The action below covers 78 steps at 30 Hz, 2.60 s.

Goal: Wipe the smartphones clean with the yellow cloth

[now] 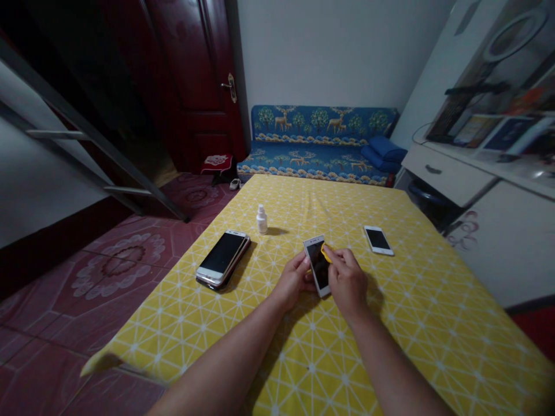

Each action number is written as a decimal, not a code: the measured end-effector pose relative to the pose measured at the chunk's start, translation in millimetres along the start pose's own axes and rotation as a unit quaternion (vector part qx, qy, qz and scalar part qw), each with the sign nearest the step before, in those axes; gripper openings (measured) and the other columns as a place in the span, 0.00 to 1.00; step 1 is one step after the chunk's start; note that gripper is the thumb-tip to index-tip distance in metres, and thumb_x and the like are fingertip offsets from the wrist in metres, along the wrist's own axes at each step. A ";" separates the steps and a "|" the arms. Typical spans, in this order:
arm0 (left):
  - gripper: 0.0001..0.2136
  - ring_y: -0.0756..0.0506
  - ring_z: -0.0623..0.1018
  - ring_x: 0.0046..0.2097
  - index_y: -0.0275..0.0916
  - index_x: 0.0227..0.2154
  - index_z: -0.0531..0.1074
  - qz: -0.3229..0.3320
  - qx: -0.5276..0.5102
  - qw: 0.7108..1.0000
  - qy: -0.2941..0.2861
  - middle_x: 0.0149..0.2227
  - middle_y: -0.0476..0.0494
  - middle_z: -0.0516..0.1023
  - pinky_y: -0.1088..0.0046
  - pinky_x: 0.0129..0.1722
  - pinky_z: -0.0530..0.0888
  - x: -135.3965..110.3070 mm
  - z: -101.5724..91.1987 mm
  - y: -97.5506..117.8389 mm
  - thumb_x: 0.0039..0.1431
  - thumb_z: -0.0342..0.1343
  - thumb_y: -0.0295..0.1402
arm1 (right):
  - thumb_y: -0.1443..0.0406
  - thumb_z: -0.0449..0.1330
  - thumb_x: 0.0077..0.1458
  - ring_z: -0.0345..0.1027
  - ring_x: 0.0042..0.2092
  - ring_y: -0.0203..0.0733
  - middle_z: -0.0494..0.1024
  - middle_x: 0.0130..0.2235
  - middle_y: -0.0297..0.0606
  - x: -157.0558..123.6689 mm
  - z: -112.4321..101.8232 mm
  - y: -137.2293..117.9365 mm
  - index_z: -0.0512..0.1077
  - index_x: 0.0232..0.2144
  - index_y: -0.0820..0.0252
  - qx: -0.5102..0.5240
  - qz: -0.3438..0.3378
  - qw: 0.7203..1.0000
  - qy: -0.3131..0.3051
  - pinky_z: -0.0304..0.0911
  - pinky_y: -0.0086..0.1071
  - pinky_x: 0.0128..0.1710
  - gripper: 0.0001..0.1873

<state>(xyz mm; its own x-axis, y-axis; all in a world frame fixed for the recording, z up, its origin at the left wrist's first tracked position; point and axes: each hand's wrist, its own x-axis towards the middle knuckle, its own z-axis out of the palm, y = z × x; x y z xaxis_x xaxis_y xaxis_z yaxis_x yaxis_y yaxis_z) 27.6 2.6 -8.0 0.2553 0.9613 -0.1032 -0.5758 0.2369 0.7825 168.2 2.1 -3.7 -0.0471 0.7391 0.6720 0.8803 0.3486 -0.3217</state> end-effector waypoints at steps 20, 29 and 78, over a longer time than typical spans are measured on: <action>0.25 0.50 0.75 0.27 0.44 0.53 0.71 -0.027 0.078 0.995 -0.063 0.36 0.43 0.76 0.70 0.29 0.75 -2.0 -1.8 -0.1 0.55 0.58 0.49 | 0.70 0.49 0.63 0.67 0.43 0.42 0.72 0.42 0.41 6.7 -0.7 -13.7 0.75 0.51 0.47 0.042 -0.087 0.995 -0.002 0.65 0.33 0.40 0.21; 0.25 0.45 0.79 0.30 0.42 0.52 0.70 -0.028 0.053 0.997 -0.038 0.40 0.38 0.78 0.66 0.29 0.77 1.6 -1.7 5.7 0.54 0.59 0.48 | 0.69 0.52 0.55 0.70 0.41 0.43 0.75 0.41 0.42 5.7 2.1 19.6 0.78 0.46 0.53 0.199 0.161 0.966 0.037 0.66 0.35 0.40 0.20; 0.20 0.44 0.77 0.46 0.42 0.46 0.74 0.011 0.038 0.999 0.025 0.45 0.42 0.77 0.73 0.40 0.74 3.8 -8.1 3.9 0.52 0.64 0.43 | 0.70 0.57 0.58 0.72 0.39 0.41 0.75 0.38 0.42 -7.3 5.5 -27.9 0.75 0.45 0.58 0.183 -0.027 0.981 0.050 0.70 0.34 0.39 0.13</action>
<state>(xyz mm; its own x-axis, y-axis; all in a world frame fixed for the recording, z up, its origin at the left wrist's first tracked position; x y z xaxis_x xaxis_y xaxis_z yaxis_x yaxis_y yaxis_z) 20.0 8.3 -10.3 0.2030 0.9725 -0.1143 -0.5195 0.2059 0.8293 141.3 -9.8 -3.3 -0.0268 0.6599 0.7508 0.6478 0.5835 -0.4898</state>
